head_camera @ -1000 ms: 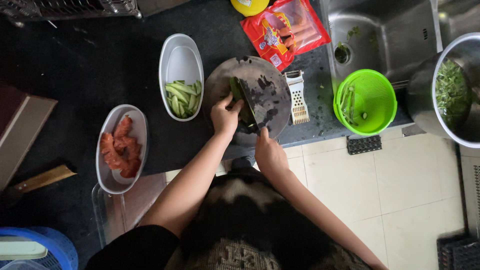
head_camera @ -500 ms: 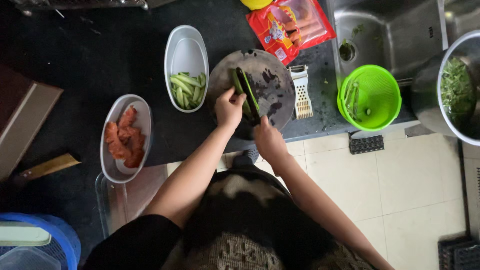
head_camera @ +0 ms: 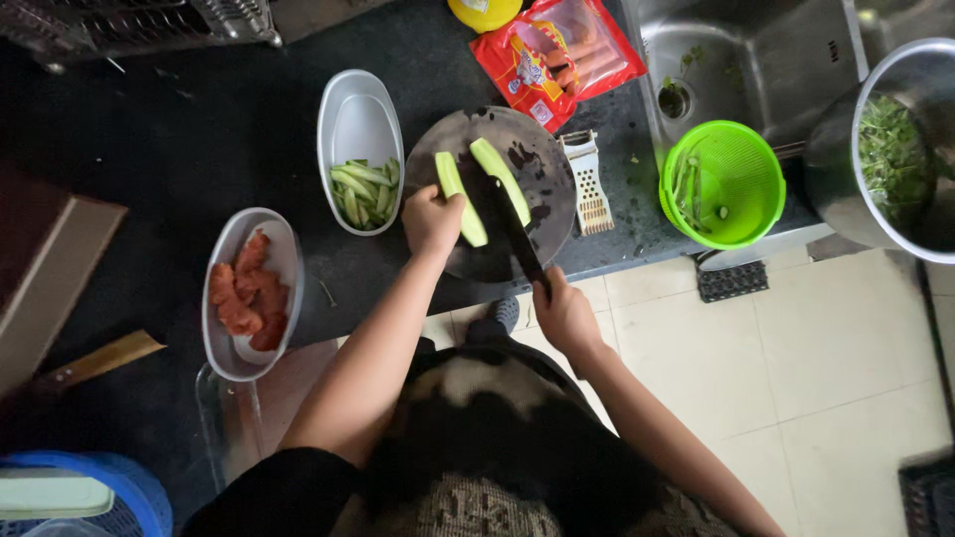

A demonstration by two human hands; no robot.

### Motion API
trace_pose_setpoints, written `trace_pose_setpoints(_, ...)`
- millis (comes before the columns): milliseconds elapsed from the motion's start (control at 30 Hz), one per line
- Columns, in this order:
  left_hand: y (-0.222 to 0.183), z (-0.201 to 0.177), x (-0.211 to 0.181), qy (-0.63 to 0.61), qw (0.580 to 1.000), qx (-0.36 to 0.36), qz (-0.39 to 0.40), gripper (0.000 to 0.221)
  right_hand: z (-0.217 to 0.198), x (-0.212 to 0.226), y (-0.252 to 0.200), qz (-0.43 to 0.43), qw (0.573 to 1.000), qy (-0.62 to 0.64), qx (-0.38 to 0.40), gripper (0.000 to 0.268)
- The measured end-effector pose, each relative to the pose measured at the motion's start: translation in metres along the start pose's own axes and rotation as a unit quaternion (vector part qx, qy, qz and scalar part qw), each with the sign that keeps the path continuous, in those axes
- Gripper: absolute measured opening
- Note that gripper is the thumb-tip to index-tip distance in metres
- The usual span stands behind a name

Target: The person chops cucumbers into strips using a cleaver on a wooden board and puts them in a metal bowl. Then, the person washes leafy greens in a metal pot of water, drains them into a green colander, and adds the cucumber strips into the colander.

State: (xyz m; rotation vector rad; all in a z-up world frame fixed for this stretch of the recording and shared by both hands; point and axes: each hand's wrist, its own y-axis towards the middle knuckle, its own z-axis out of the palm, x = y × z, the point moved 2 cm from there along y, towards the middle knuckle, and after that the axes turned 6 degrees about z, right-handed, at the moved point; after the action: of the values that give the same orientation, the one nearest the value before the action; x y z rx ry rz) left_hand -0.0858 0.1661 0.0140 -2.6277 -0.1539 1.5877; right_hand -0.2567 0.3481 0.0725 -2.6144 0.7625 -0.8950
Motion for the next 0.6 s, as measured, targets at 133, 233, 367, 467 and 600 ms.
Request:
trace_pose_setpoints(133,-0.005,-0.012,-0.003,0.063,0.998,-0.002,0.002,0.026,-0.002,-0.001,0.018,0.008,0.999,0.016,-0.032,0.022)
trace_pose_setpoints(233,-0.006,-0.006,-0.004,0.122,0.988,-0.017,0.093,0.036,-0.002,0.002,0.026,-0.014,0.999,0.019,-0.048,0.023)
trace_pose_setpoints(367,-0.024,0.011,-0.012,0.192,0.971,0.016,0.141,0.062,-0.001,0.012,0.022,-0.015,0.997,0.02,-0.068,0.024)
trace_pose_setpoints(467,-0.043,0.011,-0.02,0.219,0.964,0.046,0.143,0.071,0.002,0.018,0.017,-0.033,0.996,0.04,-0.068,0.028)
trace_pose_setpoints(600,-0.049,0.005,-0.029,0.308,0.933,0.038,0.18,0.063,0.0,0.021,0.01,-0.113,0.986,0.104,-0.07,0.048)
